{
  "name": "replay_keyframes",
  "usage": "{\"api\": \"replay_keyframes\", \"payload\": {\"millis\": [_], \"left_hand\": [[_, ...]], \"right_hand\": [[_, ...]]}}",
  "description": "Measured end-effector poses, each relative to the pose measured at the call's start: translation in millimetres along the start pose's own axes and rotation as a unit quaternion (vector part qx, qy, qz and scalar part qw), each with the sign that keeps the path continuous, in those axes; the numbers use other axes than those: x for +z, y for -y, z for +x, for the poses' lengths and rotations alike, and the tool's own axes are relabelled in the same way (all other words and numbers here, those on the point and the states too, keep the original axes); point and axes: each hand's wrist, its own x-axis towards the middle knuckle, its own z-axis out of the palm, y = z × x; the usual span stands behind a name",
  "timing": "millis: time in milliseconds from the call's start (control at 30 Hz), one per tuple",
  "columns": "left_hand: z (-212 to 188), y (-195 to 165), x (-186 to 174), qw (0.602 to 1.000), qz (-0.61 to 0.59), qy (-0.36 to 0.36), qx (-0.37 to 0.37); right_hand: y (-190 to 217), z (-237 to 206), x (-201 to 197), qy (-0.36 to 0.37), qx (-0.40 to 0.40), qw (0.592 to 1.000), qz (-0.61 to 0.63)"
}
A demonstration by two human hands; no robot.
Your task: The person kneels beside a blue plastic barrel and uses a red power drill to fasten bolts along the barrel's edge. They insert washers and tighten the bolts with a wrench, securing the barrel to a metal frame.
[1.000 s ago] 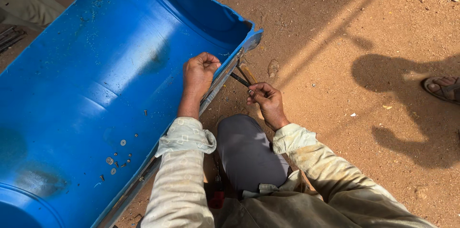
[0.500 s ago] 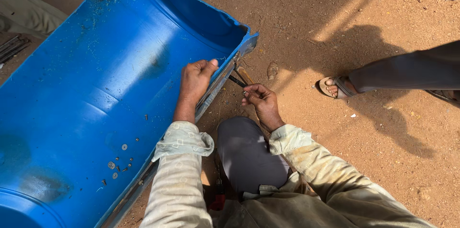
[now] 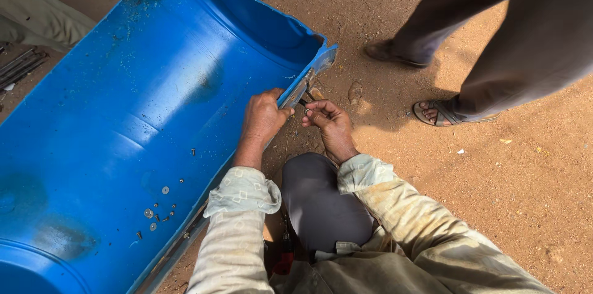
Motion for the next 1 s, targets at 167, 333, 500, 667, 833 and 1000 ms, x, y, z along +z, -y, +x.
{"api": "replay_keyframes", "payload": {"millis": [167, 333, 500, 667, 833, 1000], "left_hand": [[-2.2, -4.3, -4.7, 0.994, 0.095, 0.004, 0.052], [4.0, 7.9, 0.0, 0.989, 0.114, 0.022, 0.087], [10.0, 19.6, 8.0, 0.982, 0.092, -0.04, 0.161], [8.1, 17.2, 5.1, 0.987, 0.088, -0.01, 0.134], [6.0, 10.8, 0.1, 0.989, 0.085, 0.001, 0.119], [7.8, 13.3, 1.3, 0.979, 0.064, -0.057, 0.185]], "right_hand": [[2.6, -2.6, -0.5, -0.009, -0.001, 1.0, 0.02], [5.2, 3.4, 6.9, -0.009, 0.006, 0.999, 0.033], [6.8, 14.8, 17.9, 0.008, 0.0, 0.999, 0.05], [3.5, 26.1, 22.8, 0.0, -0.016, 1.0, 0.014], [3.4, 22.0, 26.6, 0.013, -0.046, 0.999, -0.002], [16.0, 9.7, 41.4, -0.02, -0.187, 0.956, -0.226]]}}
